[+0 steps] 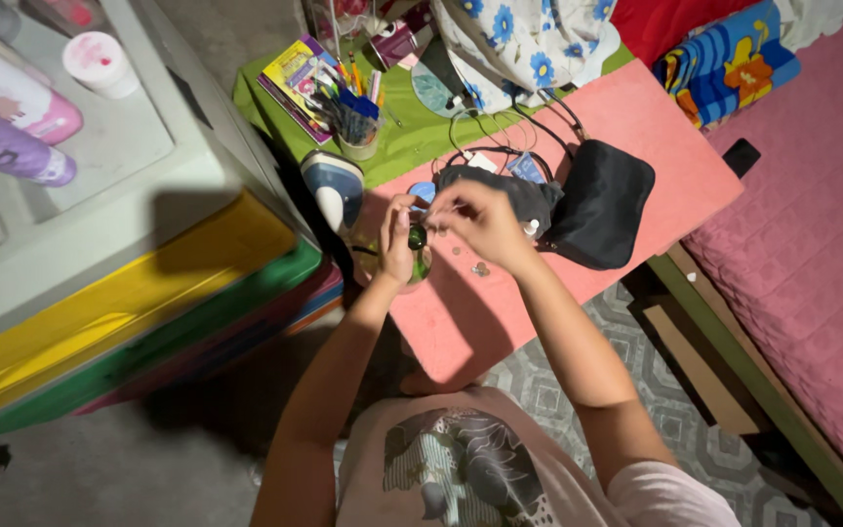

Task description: The person holds two artificial roses, then picks up a green glass bottle and sprays it with a liquid before wiping the bottle with a grey cloth.

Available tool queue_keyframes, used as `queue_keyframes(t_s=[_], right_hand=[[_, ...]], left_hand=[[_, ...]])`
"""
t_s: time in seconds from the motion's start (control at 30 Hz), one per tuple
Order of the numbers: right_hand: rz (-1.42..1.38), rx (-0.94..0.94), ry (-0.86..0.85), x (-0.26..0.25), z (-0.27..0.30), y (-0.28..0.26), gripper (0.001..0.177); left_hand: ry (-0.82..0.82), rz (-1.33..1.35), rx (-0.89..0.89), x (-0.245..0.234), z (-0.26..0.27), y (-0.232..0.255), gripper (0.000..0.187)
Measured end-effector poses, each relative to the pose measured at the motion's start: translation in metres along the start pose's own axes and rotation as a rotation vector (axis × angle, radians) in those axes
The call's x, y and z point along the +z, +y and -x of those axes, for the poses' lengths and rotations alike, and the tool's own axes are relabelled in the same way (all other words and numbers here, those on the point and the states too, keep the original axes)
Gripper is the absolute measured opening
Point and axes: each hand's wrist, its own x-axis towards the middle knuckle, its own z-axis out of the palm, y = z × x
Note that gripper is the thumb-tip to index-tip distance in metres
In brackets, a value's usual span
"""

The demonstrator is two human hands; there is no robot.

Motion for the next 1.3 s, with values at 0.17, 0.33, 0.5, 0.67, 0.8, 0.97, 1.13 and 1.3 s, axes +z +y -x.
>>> queue_keyframes(t_s=[0.17,0.33,0.5,0.67,0.8,0.97,1.13,1.3], right_hand=[[0.349,-0.134,-0.143,0.015,-0.003,-0.036,0.013],[0.424,-0.178,-0.144,0.018,-0.002,-0.042,0.015],[0.43,-0.237,-0.161,0.017,-0.005,-0.046,0.021],[0.329,-0.091,-0.005,-0.005,-0.004,0.025,0.014],[0.571,0.035,-0.01,-0.014,0.026,0.178,0.038],[0.968,-0.065,-0.047,-0.008,0.103,0.259,0.042],[0.572,0.401,-0.184,-0.012,0.125,0.278,0.016],[0.4,0.425,-0.157,-0.013,0.122,0.272,0.01]], left_hand=[[0.007,-0.026,-0.004,-0.007,0.003,-0.006,0.052],[-0.002,0.127,-0.102,-0.005,0.006,-0.008,0.05],[0.009,0.187,-0.088,-0.002,0.005,-0.004,0.043],[-0.003,0.086,-0.114,-0.001,0.003,0.006,0.03],[-0.076,0.068,-0.049,-0.001,0.0,0.007,0.019],[-0.077,0.067,-0.01,0.001,0.0,0.006,0.014],[-0.058,-0.008,-0.033,0.002,0.001,0.009,0.013],[-0.089,0.019,0.013,0.004,-0.001,0.012,0.014]])
